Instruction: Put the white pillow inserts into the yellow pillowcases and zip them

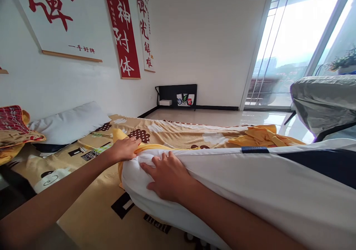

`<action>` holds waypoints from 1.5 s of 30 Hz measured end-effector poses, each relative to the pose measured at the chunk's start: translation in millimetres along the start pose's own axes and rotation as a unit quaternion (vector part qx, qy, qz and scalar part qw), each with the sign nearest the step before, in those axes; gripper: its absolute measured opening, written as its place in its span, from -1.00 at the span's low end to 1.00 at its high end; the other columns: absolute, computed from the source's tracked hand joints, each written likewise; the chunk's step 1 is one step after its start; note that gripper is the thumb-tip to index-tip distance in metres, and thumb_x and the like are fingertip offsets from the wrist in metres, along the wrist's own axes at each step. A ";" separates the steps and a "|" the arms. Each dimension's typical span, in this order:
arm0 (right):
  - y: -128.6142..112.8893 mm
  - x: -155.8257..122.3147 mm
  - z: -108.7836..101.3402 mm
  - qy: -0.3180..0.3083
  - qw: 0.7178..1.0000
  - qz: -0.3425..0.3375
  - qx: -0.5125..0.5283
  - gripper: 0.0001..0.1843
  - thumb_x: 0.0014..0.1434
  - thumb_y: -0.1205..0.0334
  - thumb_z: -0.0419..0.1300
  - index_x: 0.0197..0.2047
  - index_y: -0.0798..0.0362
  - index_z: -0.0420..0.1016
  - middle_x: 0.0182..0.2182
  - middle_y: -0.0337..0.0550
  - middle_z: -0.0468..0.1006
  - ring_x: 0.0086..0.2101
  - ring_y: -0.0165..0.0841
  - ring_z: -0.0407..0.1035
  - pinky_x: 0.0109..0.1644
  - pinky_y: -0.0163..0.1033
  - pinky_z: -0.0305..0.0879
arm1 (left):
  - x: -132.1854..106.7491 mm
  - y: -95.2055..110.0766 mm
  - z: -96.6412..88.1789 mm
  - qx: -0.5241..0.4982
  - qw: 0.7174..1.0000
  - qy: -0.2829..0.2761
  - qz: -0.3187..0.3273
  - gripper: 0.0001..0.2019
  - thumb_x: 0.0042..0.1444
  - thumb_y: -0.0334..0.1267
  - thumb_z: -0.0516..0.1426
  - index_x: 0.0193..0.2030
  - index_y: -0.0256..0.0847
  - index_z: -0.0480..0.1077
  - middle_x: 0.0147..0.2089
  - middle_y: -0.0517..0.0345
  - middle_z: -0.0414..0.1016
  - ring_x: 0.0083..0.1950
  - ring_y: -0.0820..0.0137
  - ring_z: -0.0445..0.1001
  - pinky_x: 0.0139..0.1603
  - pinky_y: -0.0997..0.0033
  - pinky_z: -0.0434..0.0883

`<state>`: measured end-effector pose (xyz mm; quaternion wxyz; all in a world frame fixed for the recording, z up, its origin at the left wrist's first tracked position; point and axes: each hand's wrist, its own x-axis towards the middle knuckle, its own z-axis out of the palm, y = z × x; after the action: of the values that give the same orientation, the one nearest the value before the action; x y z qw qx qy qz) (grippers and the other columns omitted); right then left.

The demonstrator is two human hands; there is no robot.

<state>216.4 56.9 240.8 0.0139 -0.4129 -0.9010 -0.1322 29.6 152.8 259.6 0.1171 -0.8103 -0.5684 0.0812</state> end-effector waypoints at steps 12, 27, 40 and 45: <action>18.7 10.8 5.5 0.006 1.000 0.025 -0.001 -0.45 0.27 -0.07 0.02 0.29 -0.16 0.18 -0.01 0.00 0.46 -0.10 -0.06 0.39 -0.07 0.04 0.26 | 11.8 23.8 9.9 0.033 0.963 0.267 0.000 -0.82 0.12 -0.37 0.05 -0.15 -0.23 0.41 -0.06 -0.07 0.40 0.02 0.11 0.34 -0.04 0.13 0.31; 78.1 15.0 31.9 0.050 0.981 0.184 -0.034 -0.52 0.36 -0.07 -0.21 0.20 -0.12 0.23 -0.14 -0.01 0.49 -0.25 -0.14 0.45 -0.22 -0.10 0.26 | 22.4 30.4 39.7 -0.026 0.931 0.342 -0.124 -0.69 0.12 -0.41 -0.01 0.00 -0.19 0.35 0.03 -0.09 0.36 0.00 0.13 0.32 -0.09 0.20 0.32; 26.2 20.6 42.7 0.115 0.964 0.199 -0.135 -0.59 0.32 0.35 -0.20 0.10 0.17 0.34 -0.20 0.11 0.46 -0.26 -0.15 0.38 -0.24 -0.09 0.26 | 24.5 86.8 -3.3 -0.069 0.950 0.304 -0.026 -0.72 0.22 -0.42 -0.12 -0.06 -0.20 0.34 -0.04 -0.06 0.42 0.00 0.16 0.39 -0.24 0.30 0.34; 64.1 -26.3 6.8 0.097 0.990 0.088 -0.050 -0.38 0.27 -0.09 0.02 0.33 -0.06 0.13 0.03 0.04 0.41 -0.04 -0.13 0.32 0.04 -0.02 0.20 | 20.9 78.9 1.6 -0.137 0.964 0.224 -0.031 -0.78 0.23 -0.30 -0.09 -0.08 -0.18 0.32 -0.28 0.05 0.52 -0.24 0.24 0.50 -0.35 0.34 0.31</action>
<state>282.2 79.1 245.3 0.0918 -0.4763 -0.8477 -0.2145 107.5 146.8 235.9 0.1314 -0.7982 -0.5581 -0.1846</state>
